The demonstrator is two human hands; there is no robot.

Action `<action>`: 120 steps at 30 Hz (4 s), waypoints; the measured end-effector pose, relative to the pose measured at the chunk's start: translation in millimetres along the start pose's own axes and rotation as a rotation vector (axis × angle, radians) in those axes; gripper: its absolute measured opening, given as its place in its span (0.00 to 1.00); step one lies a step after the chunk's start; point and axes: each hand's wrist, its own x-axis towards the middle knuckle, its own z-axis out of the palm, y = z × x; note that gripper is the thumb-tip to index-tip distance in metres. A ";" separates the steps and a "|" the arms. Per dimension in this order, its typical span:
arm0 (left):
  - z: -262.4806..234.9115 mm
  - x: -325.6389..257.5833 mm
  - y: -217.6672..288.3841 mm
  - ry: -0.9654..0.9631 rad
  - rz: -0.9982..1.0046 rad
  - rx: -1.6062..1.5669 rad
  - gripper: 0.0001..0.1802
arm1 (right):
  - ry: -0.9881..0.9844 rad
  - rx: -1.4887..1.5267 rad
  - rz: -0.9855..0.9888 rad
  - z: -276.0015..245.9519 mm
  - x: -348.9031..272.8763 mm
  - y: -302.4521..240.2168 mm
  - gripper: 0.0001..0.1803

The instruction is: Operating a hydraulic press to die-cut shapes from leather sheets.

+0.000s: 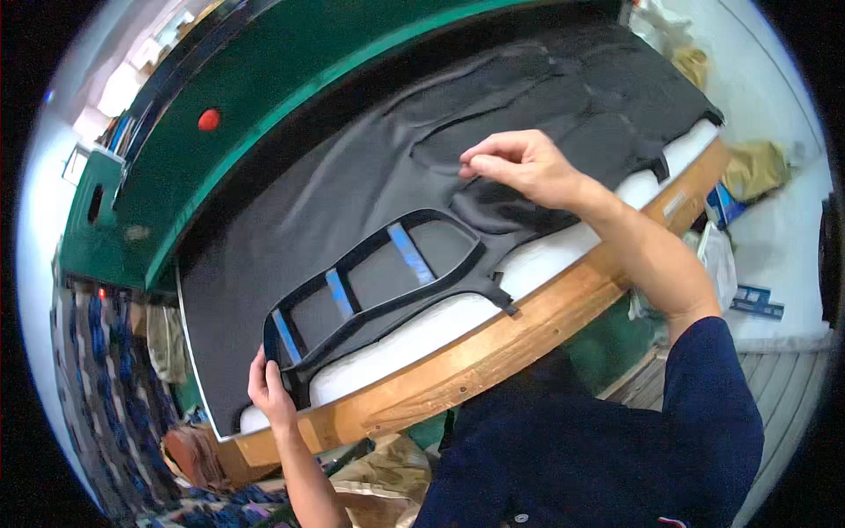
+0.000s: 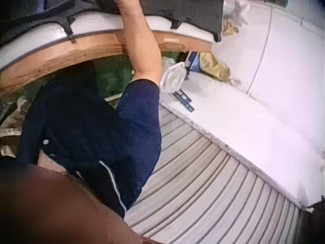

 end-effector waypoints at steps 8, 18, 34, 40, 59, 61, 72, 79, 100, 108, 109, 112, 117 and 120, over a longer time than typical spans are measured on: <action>-4.9 2.5 -1.0 0.011 -0.034 -0.029 0.17 | 0.556 -0.395 -0.016 -96.3 -144.7 25.6 0.11; 7.7 -2.2 18.7 0.036 -0.022 0.051 0.17 | 0.894 -0.619 -0.083 -127.6 -218.6 77.5 0.06; 11.4 -57.9 64.1 0.434 0.469 0.352 0.08 | 0.679 -0.677 -0.027 -149.7 -240.8 94.5 0.06; 109.3 -163.5 105.4 0.038 0.534 0.544 0.06 | 0.474 -0.952 -0.295 -113.4 -244.7 49.6 0.02; 133.8 -126.6 91.6 0.158 0.500 0.617 0.08 | 0.330 -0.918 -0.334 -120.3 -212.9 53.2 0.06; 137.7 -113.7 85.3 0.190 0.519 0.628 0.08 | 0.333 -0.941 -0.368 -125.2 -198.7 61.0 0.05; 169.7 2.8 51.6 0.320 0.584 0.705 0.09 | 0.521 -0.973 -0.564 -135.9 -72.7 98.1 0.08; 187.1 82.6 37.7 0.370 0.555 0.735 0.11 | 0.428 -1.110 -0.215 -139.4 3.3 104.1 0.16; 201.6 170.1 30.4 0.151 0.402 0.623 0.11 | 0.282 -1.040 -0.203 -156.3 92.6 109.8 0.10; 157.9 260.0 137.5 0.395 0.524 0.344 0.03 | 0.623 -0.467 -0.327 -259.8 163.7 23.4 0.10; 154.8 274.4 149.2 0.413 0.531 0.360 0.03 | 0.613 -0.486 -0.342 -257.8 179.0 15.9 0.11; 155.2 309.2 159.7 0.459 0.611 0.501 0.08 | 0.672 -0.663 -0.454 -243.7 214.4 11.4 0.12; 161.5 314.1 154.8 0.519 0.597 0.635 0.11 | 0.688 -0.780 -0.613 -242.6 220.3 14.9 0.10; 163.8 313.8 153.0 0.520 0.581 0.659 0.11 | 0.667 -0.820 -0.649 -247.7 221.4 19.2 0.09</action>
